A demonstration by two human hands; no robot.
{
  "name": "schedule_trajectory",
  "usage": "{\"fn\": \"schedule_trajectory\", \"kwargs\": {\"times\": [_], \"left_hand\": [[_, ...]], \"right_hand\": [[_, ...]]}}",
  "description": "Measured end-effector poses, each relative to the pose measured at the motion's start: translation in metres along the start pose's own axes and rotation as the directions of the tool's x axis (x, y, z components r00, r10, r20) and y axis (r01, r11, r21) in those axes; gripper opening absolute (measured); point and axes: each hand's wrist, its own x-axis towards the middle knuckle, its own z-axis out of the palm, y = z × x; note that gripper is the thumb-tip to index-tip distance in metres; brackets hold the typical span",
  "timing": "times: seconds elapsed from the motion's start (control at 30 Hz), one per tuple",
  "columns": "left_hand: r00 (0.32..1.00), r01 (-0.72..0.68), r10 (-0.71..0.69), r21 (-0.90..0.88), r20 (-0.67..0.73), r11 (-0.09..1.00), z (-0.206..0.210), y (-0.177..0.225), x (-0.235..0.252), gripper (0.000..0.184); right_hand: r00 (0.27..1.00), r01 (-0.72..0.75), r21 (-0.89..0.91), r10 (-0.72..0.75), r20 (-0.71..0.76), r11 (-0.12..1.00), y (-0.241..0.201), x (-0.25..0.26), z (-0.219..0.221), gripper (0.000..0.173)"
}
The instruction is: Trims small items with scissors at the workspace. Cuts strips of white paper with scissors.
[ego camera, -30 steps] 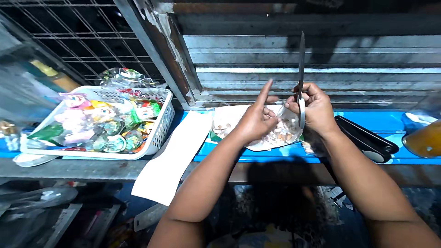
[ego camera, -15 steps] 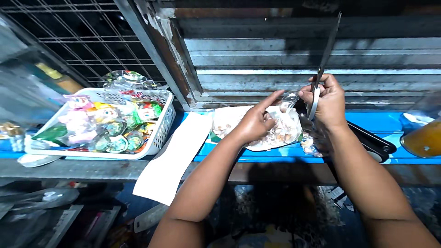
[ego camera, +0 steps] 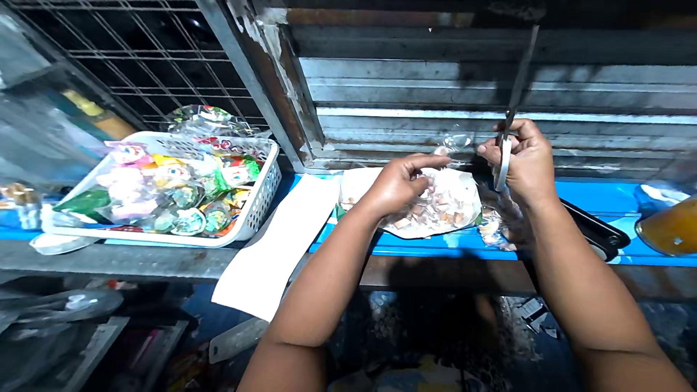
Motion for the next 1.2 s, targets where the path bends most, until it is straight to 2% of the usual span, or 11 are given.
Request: {"fn": "schedule_trajectory", "kwargs": {"times": [0.1,0.23,0.37,0.53,0.6,0.73,0.9,1.2], "left_hand": [[0.997,-0.018,0.014,-0.053,-0.080,0.998,-0.009,-0.004,0.001,0.038],[0.970,-0.013,-0.006,-0.079,-0.242,0.997,-0.019,-0.006,0.003,0.035],[0.959,-0.015,-0.006,-0.074,-0.285,0.997,-0.029,-0.009,0.004,0.042],[0.965,-0.061,0.026,-0.127,-0.263,0.990,-0.031,-0.008,0.003,0.054],[0.970,-0.089,0.055,-0.135,-0.238,0.987,-0.031,-0.008,0.002,0.059],[0.978,-0.105,0.089,-0.076,-0.191,0.992,-0.029,-0.007,0.002,0.057],[0.989,-0.107,0.099,-0.068,-0.109,0.992,-0.026,-0.010,0.002,0.062],[0.994,-0.089,0.088,-0.013,-0.068,0.996,-0.023,-0.010,0.002,0.060]], "right_hand": [[0.984,-0.126,-0.202,0.149,0.101,0.971,-0.001,0.005,-0.008,0.040],[0.937,-0.044,-0.380,0.171,0.306,0.924,0.003,0.004,-0.021,0.044],[0.876,-0.011,-0.419,0.212,0.434,0.908,0.004,0.006,-0.032,0.047],[0.797,-0.043,-0.481,0.320,0.512,0.875,-0.004,0.005,-0.037,0.049],[0.774,-0.033,-0.490,0.333,0.539,0.871,-0.005,0.005,-0.037,0.049],[0.749,-0.002,-0.488,0.325,0.577,0.873,-0.003,0.004,-0.039,0.053],[0.756,-0.001,-0.477,0.313,0.575,0.879,-0.002,0.004,-0.040,0.052],[0.769,0.048,-0.499,0.287,0.571,0.865,-0.004,0.002,-0.036,0.050]]}}
